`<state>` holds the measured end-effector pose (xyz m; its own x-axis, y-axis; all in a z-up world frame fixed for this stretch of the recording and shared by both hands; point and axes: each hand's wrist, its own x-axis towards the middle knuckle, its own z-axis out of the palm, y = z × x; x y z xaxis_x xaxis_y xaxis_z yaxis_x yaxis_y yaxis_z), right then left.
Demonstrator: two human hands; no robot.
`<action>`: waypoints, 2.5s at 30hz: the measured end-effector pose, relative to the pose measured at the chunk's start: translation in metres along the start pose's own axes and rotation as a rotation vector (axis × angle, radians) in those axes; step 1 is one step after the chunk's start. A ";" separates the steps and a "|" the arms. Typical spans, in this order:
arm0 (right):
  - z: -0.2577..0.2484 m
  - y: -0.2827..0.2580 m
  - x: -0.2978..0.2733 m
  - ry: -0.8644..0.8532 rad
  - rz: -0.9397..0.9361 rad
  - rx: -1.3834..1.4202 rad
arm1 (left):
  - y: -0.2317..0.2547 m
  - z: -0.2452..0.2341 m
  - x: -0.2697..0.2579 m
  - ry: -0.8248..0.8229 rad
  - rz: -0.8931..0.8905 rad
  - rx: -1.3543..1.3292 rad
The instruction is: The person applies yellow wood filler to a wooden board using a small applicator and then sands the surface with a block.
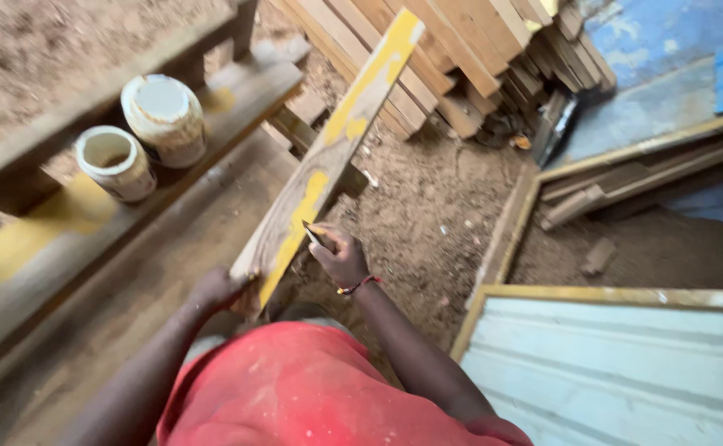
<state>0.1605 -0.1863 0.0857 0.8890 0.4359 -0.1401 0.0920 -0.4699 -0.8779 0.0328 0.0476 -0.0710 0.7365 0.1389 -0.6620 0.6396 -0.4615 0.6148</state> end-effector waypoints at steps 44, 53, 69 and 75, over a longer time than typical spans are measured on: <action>-0.062 0.075 -0.114 -0.178 -0.081 -0.474 | -0.235 0.026 -0.103 0.310 -0.321 0.439; -0.057 0.063 -0.107 -0.278 0.490 0.289 | -0.228 0.086 -0.100 0.280 -0.414 0.152; -0.031 0.036 -0.042 -0.321 0.524 0.995 | -0.211 0.067 -0.081 0.072 -0.418 0.009; -0.007 0.092 -0.025 -0.464 0.526 1.084 | -0.206 0.061 -0.078 0.125 -0.367 -0.034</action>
<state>0.1501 -0.2454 0.0112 0.4494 0.7164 -0.5337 -0.8226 0.0989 -0.5600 -0.1696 0.0779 -0.1722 0.4770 0.3965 -0.7844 0.8711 -0.3318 0.3620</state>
